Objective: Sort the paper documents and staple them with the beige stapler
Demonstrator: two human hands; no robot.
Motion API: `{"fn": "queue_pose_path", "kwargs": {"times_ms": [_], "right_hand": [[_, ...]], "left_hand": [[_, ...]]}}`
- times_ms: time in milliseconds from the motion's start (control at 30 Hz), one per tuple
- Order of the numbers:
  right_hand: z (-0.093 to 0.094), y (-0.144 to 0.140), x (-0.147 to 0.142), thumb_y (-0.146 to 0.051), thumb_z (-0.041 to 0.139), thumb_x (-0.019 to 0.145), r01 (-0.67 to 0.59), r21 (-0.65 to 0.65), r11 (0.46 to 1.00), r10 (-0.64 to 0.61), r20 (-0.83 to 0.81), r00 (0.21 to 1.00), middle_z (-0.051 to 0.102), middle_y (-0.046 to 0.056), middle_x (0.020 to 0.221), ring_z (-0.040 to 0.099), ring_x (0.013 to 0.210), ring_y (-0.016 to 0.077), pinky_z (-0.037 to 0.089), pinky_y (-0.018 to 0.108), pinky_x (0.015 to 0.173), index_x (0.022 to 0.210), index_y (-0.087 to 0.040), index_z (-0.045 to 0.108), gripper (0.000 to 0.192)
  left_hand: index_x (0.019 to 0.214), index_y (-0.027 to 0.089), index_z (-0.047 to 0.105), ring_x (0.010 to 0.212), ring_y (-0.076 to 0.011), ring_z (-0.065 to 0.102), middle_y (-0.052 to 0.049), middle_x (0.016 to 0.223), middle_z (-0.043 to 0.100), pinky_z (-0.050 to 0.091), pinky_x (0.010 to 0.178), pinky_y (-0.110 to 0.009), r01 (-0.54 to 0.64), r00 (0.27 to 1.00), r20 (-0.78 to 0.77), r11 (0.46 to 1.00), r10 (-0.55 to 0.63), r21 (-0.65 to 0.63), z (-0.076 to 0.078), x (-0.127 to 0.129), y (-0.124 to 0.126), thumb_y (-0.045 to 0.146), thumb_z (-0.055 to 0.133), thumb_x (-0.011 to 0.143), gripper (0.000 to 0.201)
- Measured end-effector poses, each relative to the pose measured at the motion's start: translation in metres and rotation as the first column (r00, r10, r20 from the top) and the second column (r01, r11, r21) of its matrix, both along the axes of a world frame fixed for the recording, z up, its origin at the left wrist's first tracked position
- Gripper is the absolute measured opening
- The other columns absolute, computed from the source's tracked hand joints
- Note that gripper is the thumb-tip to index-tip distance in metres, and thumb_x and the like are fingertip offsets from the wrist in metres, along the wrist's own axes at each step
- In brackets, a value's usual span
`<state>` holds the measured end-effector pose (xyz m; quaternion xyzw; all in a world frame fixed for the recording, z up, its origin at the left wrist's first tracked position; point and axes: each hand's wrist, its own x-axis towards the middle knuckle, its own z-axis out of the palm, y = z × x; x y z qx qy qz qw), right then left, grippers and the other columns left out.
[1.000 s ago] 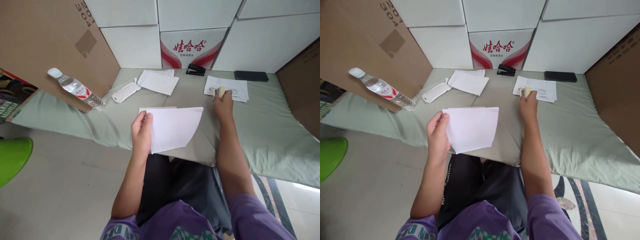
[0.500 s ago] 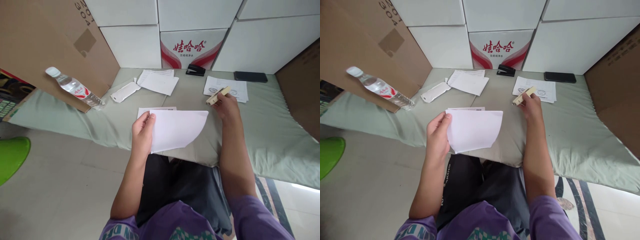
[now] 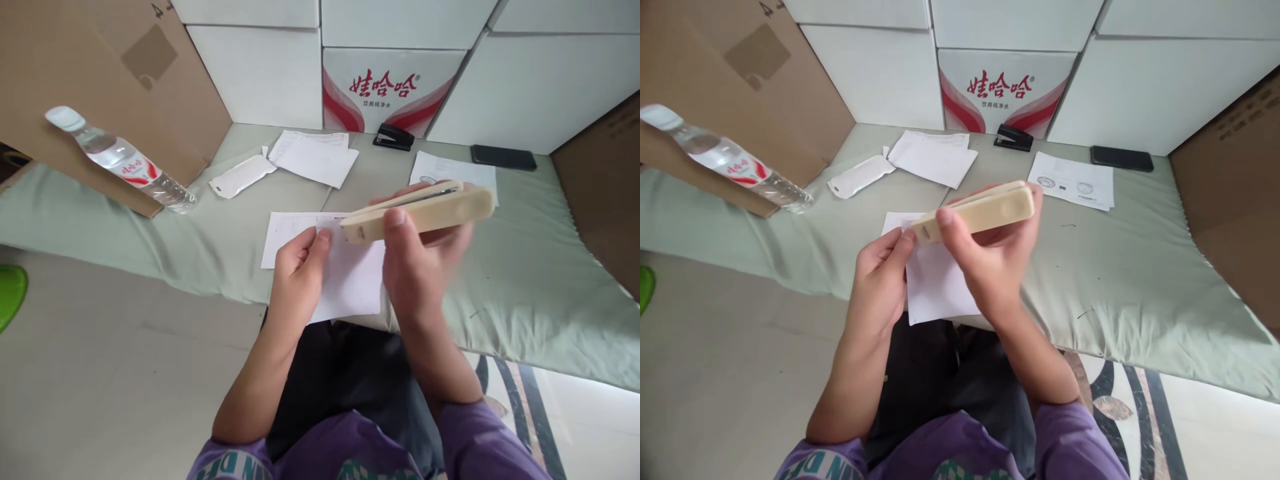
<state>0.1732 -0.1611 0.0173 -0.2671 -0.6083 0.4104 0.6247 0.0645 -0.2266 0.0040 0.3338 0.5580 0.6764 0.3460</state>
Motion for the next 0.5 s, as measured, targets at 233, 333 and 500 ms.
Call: {"fn": "queue_pose_path", "kwargs": {"times_ms": [233, 333, 500], "right_hand": [[-0.026, 0.007, -0.017, -0.057, 0.063, 0.089, 0.017, -0.084, 0.996, -0.024, -0.072, 0.997, 0.056, 0.002, 0.106, 0.068, 0.103, 0.0226, 0.063, 0.041, 0.082, 0.118, -0.037, 0.039, 0.043], [-0.032, 0.009, -0.018, -0.062, 0.065, 0.087, -0.037, -0.175, 0.984, 0.021, -0.091, 0.996, 0.056, 0.003, 0.103, 0.067, 0.109, 0.0261, 0.063, 0.044, 0.084, 0.121, -0.036, 0.038, 0.05], [-0.043, 0.014, -0.017, -0.064, 0.057, 0.09, -0.038, -0.136, 0.99, 0.038, -0.005, 0.999, 0.057, 0.004, 0.102, 0.067, 0.107, 0.0284, 0.062, 0.047, 0.078, 0.121, -0.037, 0.041, 0.044]], "left_hand": [[0.073, 0.021, 0.065, 0.058, -0.0148, 0.052, 0.001, 0.055, 0.048, 0.036, 0.05, -0.028, 0.048, 0.999, 0.027, 0.998, -0.047, -0.043, -0.004, 0.002, 0.0, 0.048, 0.069, 0.089, 0.031], [0.072, 0.021, 0.064, 0.059, -0.0146, 0.051, 0.001, 0.055, 0.047, 0.035, 0.051, -0.028, 0.032, 0.999, 0.017, 0.997, -0.031, -0.066, -0.002, 0.001, 0.0, 0.048, 0.069, 0.089, 0.032], [0.072, 0.021, 0.062, 0.056, -0.0136, 0.048, 0.001, 0.056, 0.045, 0.032, 0.049, -0.028, 0.04, 0.999, 0.005, 0.996, -0.04, -0.084, 0.001, 0.002, -0.002, 0.044, 0.067, 0.092, 0.031]]}}
